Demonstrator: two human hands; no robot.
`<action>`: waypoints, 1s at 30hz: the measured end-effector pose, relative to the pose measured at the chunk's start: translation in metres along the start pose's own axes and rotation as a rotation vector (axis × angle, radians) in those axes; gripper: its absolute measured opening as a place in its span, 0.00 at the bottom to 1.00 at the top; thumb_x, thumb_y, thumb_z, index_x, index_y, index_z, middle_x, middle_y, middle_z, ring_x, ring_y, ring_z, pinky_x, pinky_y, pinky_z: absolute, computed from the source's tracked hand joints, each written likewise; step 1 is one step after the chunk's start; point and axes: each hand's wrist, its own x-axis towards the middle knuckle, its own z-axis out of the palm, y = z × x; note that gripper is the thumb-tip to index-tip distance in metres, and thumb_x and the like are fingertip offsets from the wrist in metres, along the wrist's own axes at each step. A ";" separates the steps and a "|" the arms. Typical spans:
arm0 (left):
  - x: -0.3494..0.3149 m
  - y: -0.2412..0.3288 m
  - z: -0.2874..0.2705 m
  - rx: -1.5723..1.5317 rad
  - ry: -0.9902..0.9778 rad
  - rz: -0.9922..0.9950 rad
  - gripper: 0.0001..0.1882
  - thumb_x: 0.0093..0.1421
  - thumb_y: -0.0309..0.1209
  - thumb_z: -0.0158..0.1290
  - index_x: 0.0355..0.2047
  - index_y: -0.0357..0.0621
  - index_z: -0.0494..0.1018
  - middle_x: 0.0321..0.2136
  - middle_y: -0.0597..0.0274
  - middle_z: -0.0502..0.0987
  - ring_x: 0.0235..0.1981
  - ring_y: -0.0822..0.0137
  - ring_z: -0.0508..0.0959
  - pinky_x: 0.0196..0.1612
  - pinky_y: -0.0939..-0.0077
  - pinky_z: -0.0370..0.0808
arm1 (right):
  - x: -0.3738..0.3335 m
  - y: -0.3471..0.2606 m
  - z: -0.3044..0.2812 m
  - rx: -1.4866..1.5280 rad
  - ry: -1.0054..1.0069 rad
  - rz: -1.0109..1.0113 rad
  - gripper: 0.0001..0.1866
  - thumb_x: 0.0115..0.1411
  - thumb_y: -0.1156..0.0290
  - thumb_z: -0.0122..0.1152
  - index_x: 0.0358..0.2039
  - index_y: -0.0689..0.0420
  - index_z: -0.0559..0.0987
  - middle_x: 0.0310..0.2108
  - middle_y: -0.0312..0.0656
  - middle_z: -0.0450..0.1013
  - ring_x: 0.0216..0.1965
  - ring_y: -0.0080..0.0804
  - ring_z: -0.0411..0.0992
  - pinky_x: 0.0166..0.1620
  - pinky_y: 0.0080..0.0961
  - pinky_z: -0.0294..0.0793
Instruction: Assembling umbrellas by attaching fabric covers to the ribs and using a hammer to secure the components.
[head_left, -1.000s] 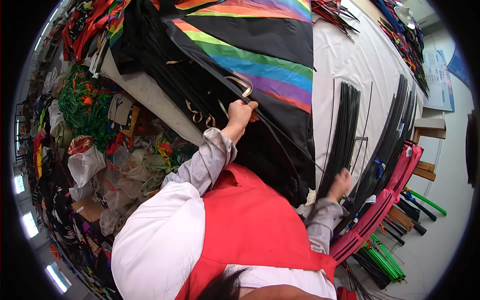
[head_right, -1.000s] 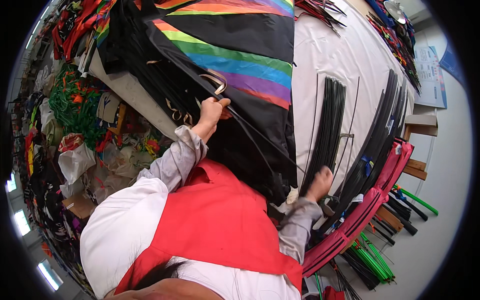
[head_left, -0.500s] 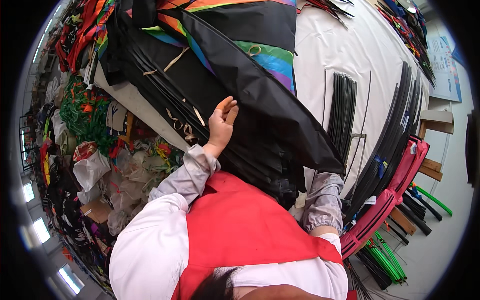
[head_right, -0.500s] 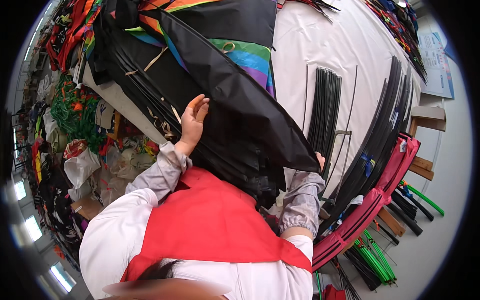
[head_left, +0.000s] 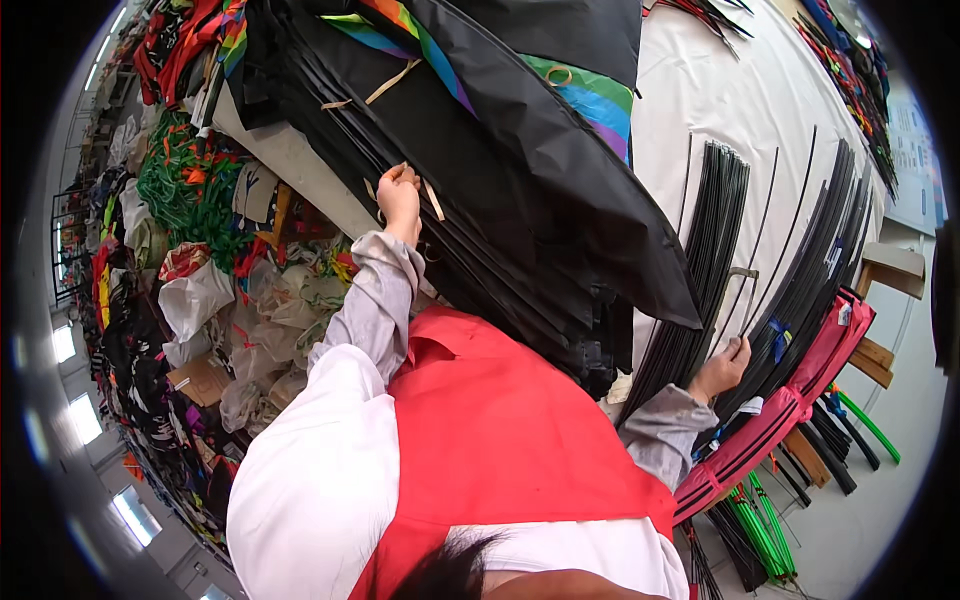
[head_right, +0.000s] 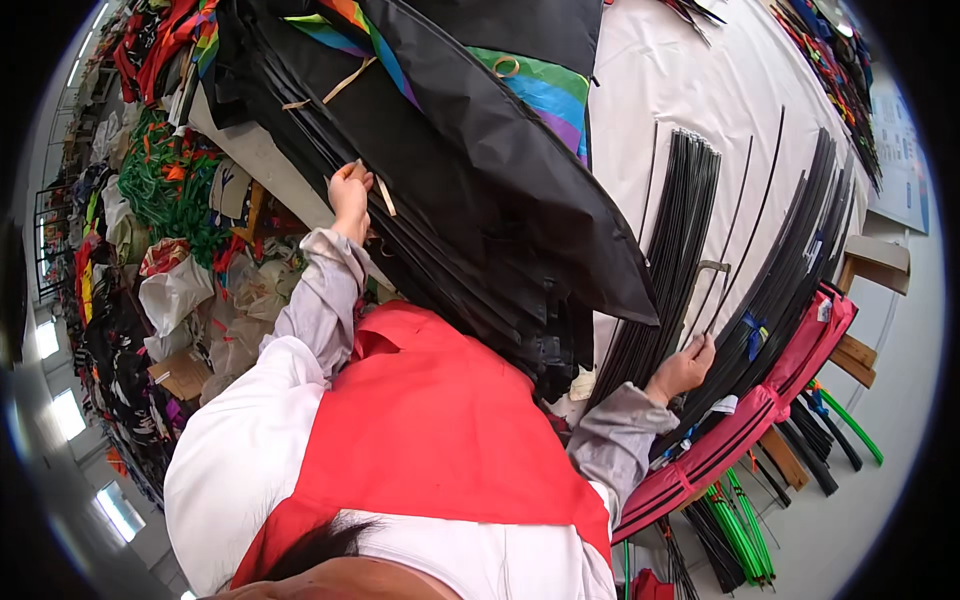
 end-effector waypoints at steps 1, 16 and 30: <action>0.013 0.002 0.000 -0.005 -0.002 -0.001 0.17 0.62 0.31 0.53 0.46 0.30 0.70 0.34 0.54 0.76 0.32 0.69 0.77 0.36 0.80 0.75 | -0.010 -0.024 -0.018 -0.001 0.004 -0.003 0.12 0.66 0.65 0.53 0.43 0.58 0.79 0.32 0.39 0.77 0.29 0.32 0.72 0.35 0.24 0.70; -0.003 0.025 0.027 -0.021 -0.171 -0.188 0.15 0.53 0.27 0.63 0.35 0.26 0.74 0.32 0.48 0.79 0.30 0.59 0.78 0.34 0.74 0.76 | -0.152 -0.202 -0.044 0.484 -0.826 0.279 0.06 0.63 0.74 0.55 0.35 0.62 0.80 0.25 0.34 0.73 0.26 0.19 0.67 0.32 0.13 0.64; -0.021 0.031 -0.070 0.122 -0.207 0.017 0.20 0.60 0.37 0.57 0.42 0.32 0.67 0.22 0.60 0.75 0.18 0.73 0.74 0.19 0.84 0.67 | -0.172 -0.185 -0.068 0.272 -0.954 0.294 0.09 0.59 0.71 0.60 0.27 0.63 0.80 0.17 0.32 0.70 0.20 0.19 0.62 0.26 0.16 0.61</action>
